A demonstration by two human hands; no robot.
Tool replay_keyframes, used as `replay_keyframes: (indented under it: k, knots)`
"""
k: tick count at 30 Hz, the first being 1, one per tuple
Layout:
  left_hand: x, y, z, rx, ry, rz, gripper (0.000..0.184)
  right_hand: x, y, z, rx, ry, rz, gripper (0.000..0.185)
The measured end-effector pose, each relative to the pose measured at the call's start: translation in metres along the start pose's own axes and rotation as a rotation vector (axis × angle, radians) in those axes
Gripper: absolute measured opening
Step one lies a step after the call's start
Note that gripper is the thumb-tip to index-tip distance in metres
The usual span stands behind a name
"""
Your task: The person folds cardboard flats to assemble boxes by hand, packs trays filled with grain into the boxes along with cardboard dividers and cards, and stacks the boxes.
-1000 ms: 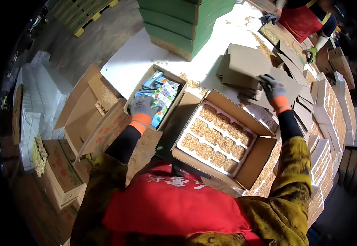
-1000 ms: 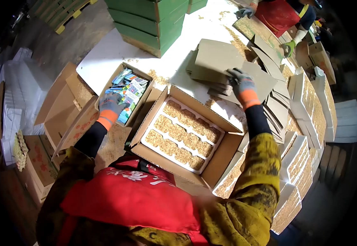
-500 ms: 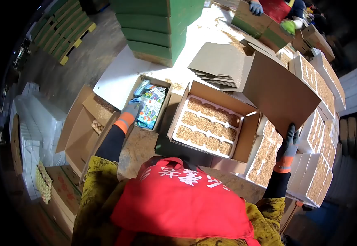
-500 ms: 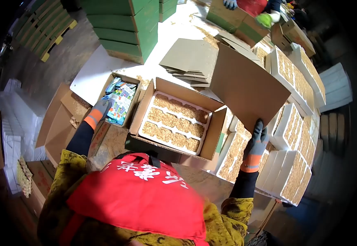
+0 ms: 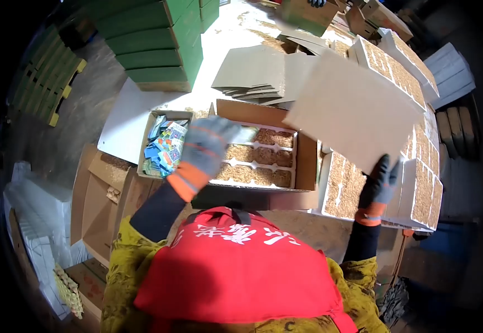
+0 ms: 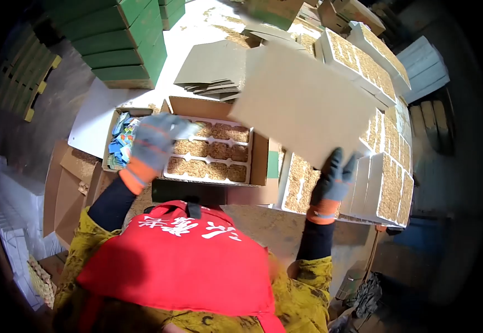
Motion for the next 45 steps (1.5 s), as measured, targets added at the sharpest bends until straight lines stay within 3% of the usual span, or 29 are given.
replay_keyframes:
  k: [2, 6, 8, 9, 12, 14, 16, 19, 20, 21, 22, 24, 25, 26, 27, 28, 29, 30, 31, 32, 34, 35, 36, 39, 40, 41, 42, 44, 45]
  knots:
    - [0.002, -0.001, 0.045, 0.058, 0.136, 0.053, 0.041, 0.018, -0.009, 0.034, 0.124, -0.126, -0.025, 0.054]
    - [0.017, -0.026, 0.024, -0.426, -0.369, -0.179, 0.049, -0.016, -0.046, 0.07, 0.397, -0.066, 0.076, 0.056]
    - [0.029, -0.032, 0.047, -0.451, -0.407, -0.247, 0.053, -0.019, -0.055, 0.08, 0.685, -0.792, -0.28, 0.048]
    - [0.03, -0.033, 0.06, -0.39, -0.538, -0.289, 0.055, -0.005, -0.054, 0.091, 0.742, -0.911, -0.148, 0.035]
    - [0.028, -0.036, 0.085, -0.225, -0.711, -0.366, 0.065, 0.001, -0.041, 0.111, 0.92, -1.12, -0.342, 0.023]
    - [0.03, -0.035, 0.096, -0.055, -0.86, -0.474, 0.064, -0.027, -0.041, 0.132, 1.227, -0.972, -0.221, 0.036]
    - [0.035, -0.036, 0.101, -0.059, -1.189, -0.451, 0.06, -0.057, -0.048, 0.142, 1.42, -1.129, -0.241, 0.043]
    - [0.046, -0.034, 0.087, -0.052, -1.579, -0.34, 0.05, -0.067, -0.033, 0.138, 1.437, -0.93, -0.23, 0.043]
    - [0.036, -0.033, 0.056, 0.027, -2.0, -0.404, 0.05, -0.027, -0.024, 0.131, 1.329, -0.724, -0.234, 0.045]
    - [0.039, -0.033, 0.052, 0.042, -1.994, -0.283, 0.047, -0.017, -0.01, 0.117, 1.167, -0.615, -0.223, 0.046]
    - [0.047, -0.04, 0.053, -0.017, -1.185, -0.021, 0.044, -0.01, 0.001, 0.098, 1.0, -0.505, -0.218, 0.047]
    - [0.051, -0.041, 0.096, 0.122, -2.099, -0.379, 0.038, -0.041, 0.014, 0.061, 0.714, 0.086, 0.264, 0.049]
    - [0.079, -0.039, 0.174, 0.351, -1.8, -0.337, 0.049, -0.059, 0.013, 0.052, 0.695, 0.227, 0.424, 0.053]
    - [0.08, -0.039, 0.193, 0.337, -1.144, -0.357, 0.072, -0.099, 0.005, 0.049, 0.798, 0.033, 0.442, 0.055]
    - [0.067, -0.042, 0.215, 0.142, -0.783, -0.616, 0.088, -0.135, -0.01, 0.051, 0.851, -0.006, 0.564, 0.066]
    - [0.057, -0.024, 0.182, 0.19, -1.142, -0.439, 0.082, -0.156, -0.018, 0.06, 0.921, -0.16, 0.619, 0.076]
    - [0.055, -0.016, 0.172, 0.196, -1.214, -0.405, 0.077, -0.234, -0.043, 0.06, 0.916, -0.235, 0.587, 0.086]
    - [0.051, -0.016, 0.17, 0.218, -1.29, -0.388, 0.073, -0.183, -0.048, 0.078, 0.928, -0.597, 0.486, 0.096]
    - [0.047, -0.017, 0.167, 0.198, -1.319, -0.33, 0.069, -0.184, -0.05, 0.082, 0.865, -0.547, 0.502, 0.094]
    - [0.046, -0.015, 0.16, 0.19, -1.34, -0.285, 0.066, -0.189, -0.061, 0.087, 0.804, -0.486, 0.531, 0.093]
    - [0.026, -0.017, 0.117, 0.279, -1.425, -0.28, 0.065, -0.167, -0.061, 0.083, 0.832, -0.026, 0.717, 0.078]
    - [0.007, -0.015, 0.093, 0.253, -1.67, -0.438, 0.063, -0.153, -0.059, 0.08, 0.828, 0.163, 0.793, 0.071]
    - [0.015, -0.01, 0.103, 0.264, -1.543, -0.37, 0.063, -0.138, -0.056, 0.076, 0.816, 0.264, 0.81, 0.064]
    - [0.008, 0.006, 0.081, 0.146, -1.71, -0.375, 0.071, -0.121, -0.043, 0.066, 0.724, 0.172, 0.501, 0.055]
    - [0.006, 0.01, 0.064, 0.161, -1.746, -0.4, 0.07, -0.126, -0.045, 0.063, 0.62, 0.432, 0.676, 0.054]
    - [0.013, 0.014, 0.051, 0.157, -1.774, -0.416, 0.069, -0.125, -0.04, 0.062, 0.55, 0.564, 0.717, 0.053]
    - [0.039, 0.017, 0.052, 0.07, -1.256, -0.187, 0.062, -0.117, -0.028, 0.068, 0.494, 0.702, 0.743, 0.053]
    - [0.056, 0.036, -0.004, -0.052, -1.488, -0.107, 0.058, -0.061, -0.003, 0.098, 0.514, 0.954, 0.687, 0.052]
    - [0.097, 0.049, -0.007, -0.258, -1.148, -0.115, 0.056, -0.067, 0.016, 0.107, 0.569, 0.996, 0.543, 0.052]
Point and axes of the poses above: each hand's wrist, its own y-axis towards the middle knuckle, its own z-axis out of the palm, x = y × z, the point moved 2 cm from there along y, towards the middle knuckle, and after that the axes turned 14 degrees about x, right-handed, at the moved point
